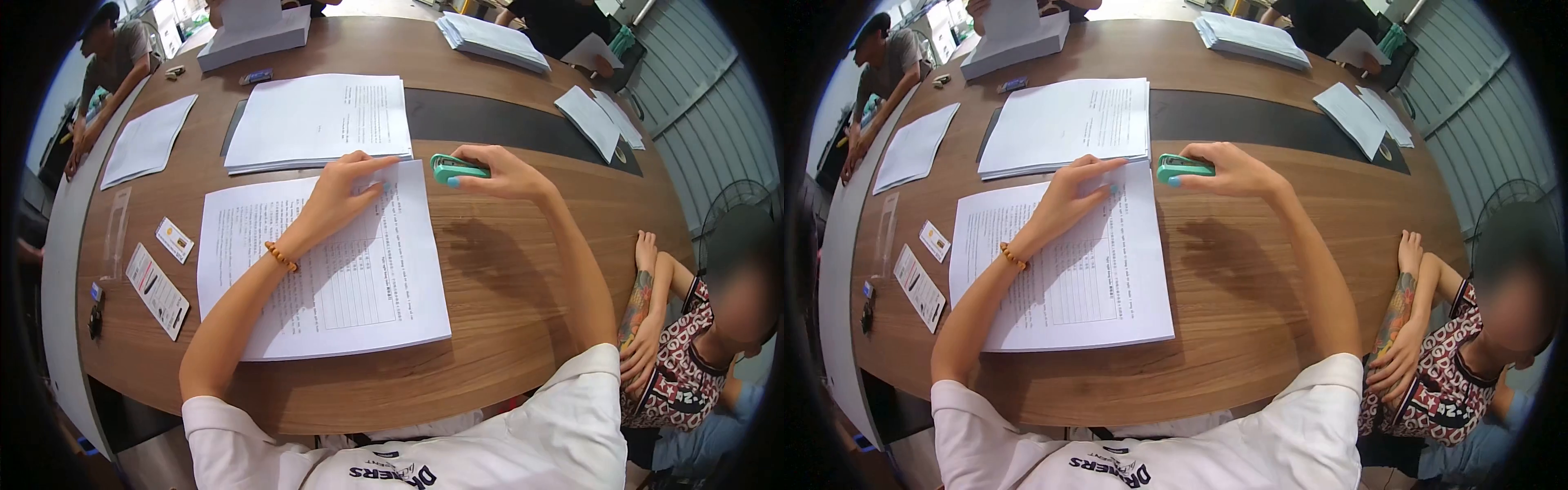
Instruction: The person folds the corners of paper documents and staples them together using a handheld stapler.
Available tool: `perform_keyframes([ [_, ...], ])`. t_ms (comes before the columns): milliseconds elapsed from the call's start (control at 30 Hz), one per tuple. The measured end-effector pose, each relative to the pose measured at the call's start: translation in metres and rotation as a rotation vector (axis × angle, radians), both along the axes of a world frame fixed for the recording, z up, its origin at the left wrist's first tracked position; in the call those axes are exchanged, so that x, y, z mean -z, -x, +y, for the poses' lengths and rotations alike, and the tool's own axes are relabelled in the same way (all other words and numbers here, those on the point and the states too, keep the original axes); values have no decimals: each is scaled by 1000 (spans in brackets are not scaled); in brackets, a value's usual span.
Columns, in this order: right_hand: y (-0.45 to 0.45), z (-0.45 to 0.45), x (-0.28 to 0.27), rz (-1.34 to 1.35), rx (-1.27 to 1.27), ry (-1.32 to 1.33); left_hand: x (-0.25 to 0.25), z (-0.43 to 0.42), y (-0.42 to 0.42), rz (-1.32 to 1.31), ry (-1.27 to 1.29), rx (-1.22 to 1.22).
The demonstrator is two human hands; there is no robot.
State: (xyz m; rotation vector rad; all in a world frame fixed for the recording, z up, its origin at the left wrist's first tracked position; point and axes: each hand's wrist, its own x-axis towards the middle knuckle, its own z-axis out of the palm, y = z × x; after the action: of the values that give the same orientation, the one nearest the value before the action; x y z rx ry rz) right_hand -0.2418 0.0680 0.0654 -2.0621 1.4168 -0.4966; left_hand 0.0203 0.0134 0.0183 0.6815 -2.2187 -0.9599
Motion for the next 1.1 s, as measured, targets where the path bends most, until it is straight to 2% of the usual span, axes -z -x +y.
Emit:
perform_keyframes([
  [100,-7,-6,-7,134,-8,-46,2,-1,0,11,-1,-3],
  [233,-12,-10,-10,161,-34,-69,4,-2,1,27,51,8],
  [467,-15,-17,-8,107,-47,-72,3,0,3,33,-35,-8],
  [733,-17,-10,-13,6,-129,34,2,0,2,-36,29,-35],
  [1100,-22,-15,-10,47,-122,15,4,0,3,-25,20,-50],
])
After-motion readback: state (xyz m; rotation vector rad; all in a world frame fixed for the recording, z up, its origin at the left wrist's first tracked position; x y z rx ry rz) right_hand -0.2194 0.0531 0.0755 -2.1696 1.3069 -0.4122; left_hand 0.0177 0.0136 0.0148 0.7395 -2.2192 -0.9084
